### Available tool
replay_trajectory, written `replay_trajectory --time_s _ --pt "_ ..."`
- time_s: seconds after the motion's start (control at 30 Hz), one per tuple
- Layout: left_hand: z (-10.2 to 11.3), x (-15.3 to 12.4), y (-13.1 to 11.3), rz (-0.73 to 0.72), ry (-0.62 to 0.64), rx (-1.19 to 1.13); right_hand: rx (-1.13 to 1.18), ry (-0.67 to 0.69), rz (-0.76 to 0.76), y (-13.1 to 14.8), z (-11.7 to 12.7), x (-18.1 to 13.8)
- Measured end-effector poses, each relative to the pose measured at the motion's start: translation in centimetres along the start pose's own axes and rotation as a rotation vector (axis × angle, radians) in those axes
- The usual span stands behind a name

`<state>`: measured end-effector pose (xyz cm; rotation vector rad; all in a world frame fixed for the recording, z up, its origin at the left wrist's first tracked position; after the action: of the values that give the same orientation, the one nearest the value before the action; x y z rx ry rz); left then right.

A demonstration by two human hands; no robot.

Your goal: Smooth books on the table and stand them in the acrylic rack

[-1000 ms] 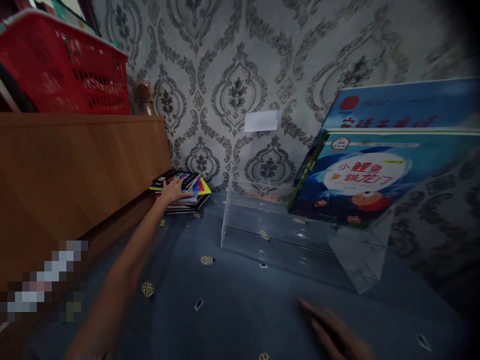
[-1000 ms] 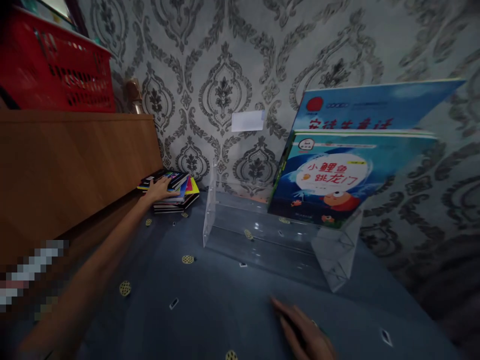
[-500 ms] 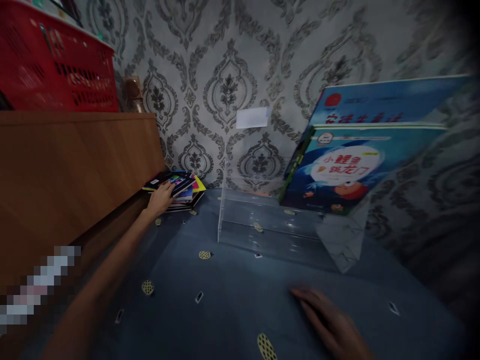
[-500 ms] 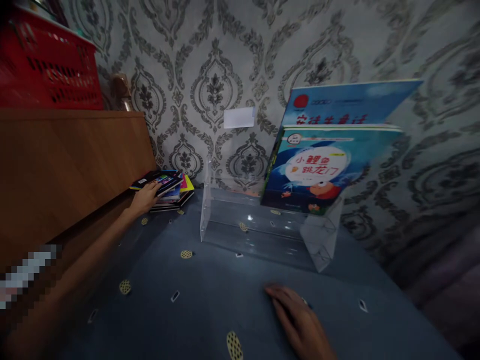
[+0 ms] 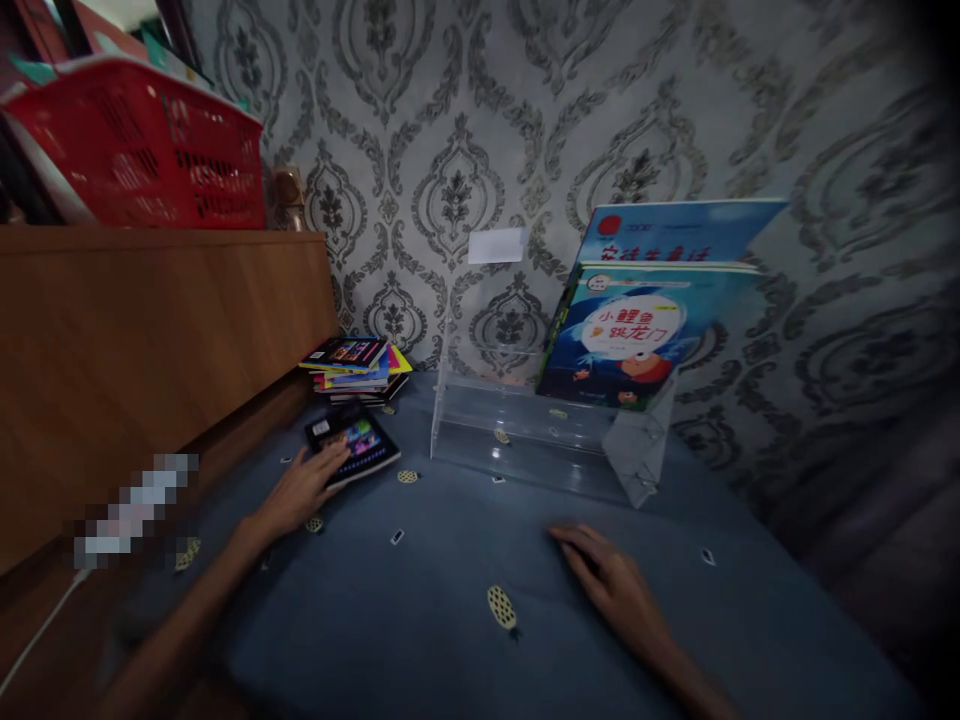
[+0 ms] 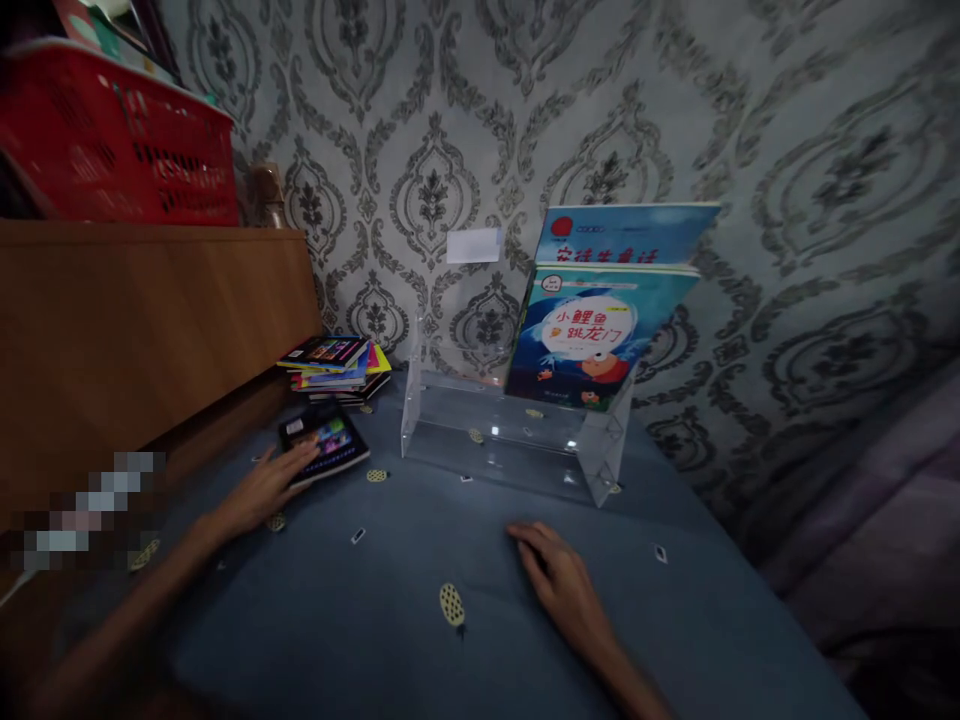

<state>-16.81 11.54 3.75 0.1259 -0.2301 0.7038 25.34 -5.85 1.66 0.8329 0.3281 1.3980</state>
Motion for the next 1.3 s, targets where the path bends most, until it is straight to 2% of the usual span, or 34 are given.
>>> replay_trajectory --time_s 0.07,0.13,0.2,0.27,0.3,0.43,0.5,0.57,0.83,0.97,1.1,1.3 --pt "-1.0 -2.7 -1.7 -0.036 0.092 -0.097 0.005 -0.005 -0.005 0.1 0.0 0.0" --pt "-0.9 -4.3 -2.5 -0.030 0.150 -0.200 0.003 -0.008 -0.009 0.2 0.0 0.0" --pt "-0.6 -4.6 -2.5 -0.024 0.240 -0.326 0.007 -0.006 -0.005 0.4 0.0 0.0" --pt "-0.3 -3.6 -1.9 -0.004 0.325 -0.435 0.015 -0.005 0.000 0.6 0.0 0.0" --pt "-0.2 -2.8 -1.2 0.030 0.333 -0.453 0.017 -0.003 0.001 0.7 0.0 -0.1" --pt "-0.8 0.7 3.0 0.381 0.174 -0.296 0.014 0.001 0.004 0.8 0.0 -0.1" --pt "-2.2 1.7 3.7 0.488 0.155 -0.229 0.009 -0.004 0.006 0.9 0.1 -0.2" --pt "-3.4 2.1 3.3 0.520 0.158 -0.188 0.005 -0.006 0.006 0.9 0.0 -0.2" --pt "-4.9 2.1 -2.8 0.290 0.169 -0.155 -0.018 -0.012 -0.007 0.7 -0.2 -0.3" --pt "-5.8 2.9 -6.2 0.169 0.147 -0.162 -0.021 -0.008 -0.010 0.8 -0.2 -0.3" --pt "-6.0 5.1 -10.6 0.062 0.063 -0.199 -0.031 -0.005 0.003 1.0 -0.3 -0.4" --pt "-6.2 9.8 -17.7 0.005 0.072 -0.244 -0.065 -0.008 0.015 0.9 -0.5 -0.4"
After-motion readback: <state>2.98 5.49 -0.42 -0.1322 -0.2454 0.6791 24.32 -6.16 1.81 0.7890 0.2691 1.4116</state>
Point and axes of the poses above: each hand's wrist, its own x-axis towards the middle knuckle, its own z-axis out of the back of the hand, y = z × x, the point moved 7 cm from there along x, towards the middle knuckle, and after that the axes turned 11 degrees about -z, right-handed, at the moved point
